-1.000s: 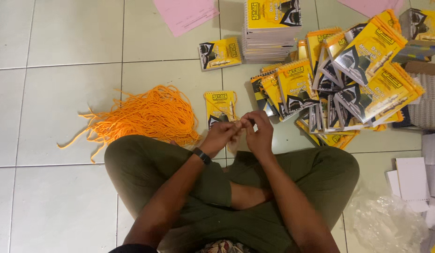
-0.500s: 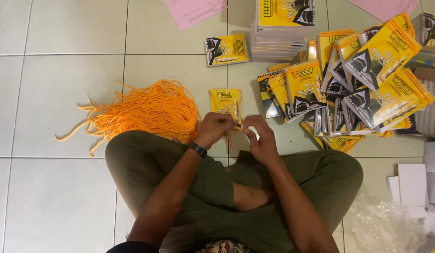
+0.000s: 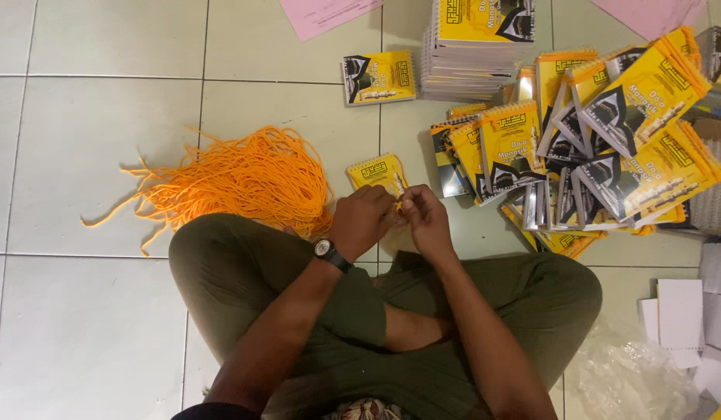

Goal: The person sits on the floor and ties orange string around the spiral binding of yellow notebooks. They pull the string through the binding, tie a knot, and place the finished notebook into a growing stack.

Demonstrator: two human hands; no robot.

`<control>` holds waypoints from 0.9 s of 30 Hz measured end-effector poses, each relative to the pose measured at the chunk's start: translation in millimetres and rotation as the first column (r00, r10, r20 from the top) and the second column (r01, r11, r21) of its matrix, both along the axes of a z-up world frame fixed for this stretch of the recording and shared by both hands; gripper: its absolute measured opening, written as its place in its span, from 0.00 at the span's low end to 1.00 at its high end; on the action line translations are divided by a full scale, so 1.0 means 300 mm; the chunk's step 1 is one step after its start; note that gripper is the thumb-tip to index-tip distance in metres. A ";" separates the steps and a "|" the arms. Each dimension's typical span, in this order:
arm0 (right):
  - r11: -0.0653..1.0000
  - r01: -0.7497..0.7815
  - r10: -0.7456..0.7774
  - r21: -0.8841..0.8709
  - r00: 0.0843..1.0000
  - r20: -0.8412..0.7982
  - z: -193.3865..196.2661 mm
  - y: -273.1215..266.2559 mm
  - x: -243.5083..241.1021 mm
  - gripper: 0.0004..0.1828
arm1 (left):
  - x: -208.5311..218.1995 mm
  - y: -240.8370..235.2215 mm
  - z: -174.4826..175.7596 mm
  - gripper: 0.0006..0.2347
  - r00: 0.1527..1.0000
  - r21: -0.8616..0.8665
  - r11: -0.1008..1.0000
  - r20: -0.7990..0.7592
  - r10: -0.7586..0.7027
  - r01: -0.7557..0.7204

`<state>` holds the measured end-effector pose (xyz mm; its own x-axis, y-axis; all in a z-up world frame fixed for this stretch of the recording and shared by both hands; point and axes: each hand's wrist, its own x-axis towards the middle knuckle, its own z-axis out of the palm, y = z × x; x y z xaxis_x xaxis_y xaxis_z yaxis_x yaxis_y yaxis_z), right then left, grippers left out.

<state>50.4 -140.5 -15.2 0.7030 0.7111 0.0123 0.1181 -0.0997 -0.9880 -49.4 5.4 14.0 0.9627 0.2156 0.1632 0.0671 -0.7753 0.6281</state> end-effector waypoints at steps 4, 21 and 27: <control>0.987 0.102 -0.049 0.124 0.926 -0.373 -0.003 -0.013 0.000 0.03 | 0.010 -0.013 -0.034 0.06 0.973 0.294 0.955 0.227 -0.026 -0.043; 0.985 0.172 -0.157 0.003 0.905 -0.396 0.017 -0.051 0.024 0.09 | 0.023 -0.012 -0.088 0.07 0.964 0.158 0.985 0.242 -0.112 0.075; 0.990 0.122 -0.133 -0.070 0.978 -0.164 0.030 -0.051 0.014 0.07 | 0.015 -0.012 -0.083 0.07 0.989 0.196 0.979 0.125 -0.074 0.049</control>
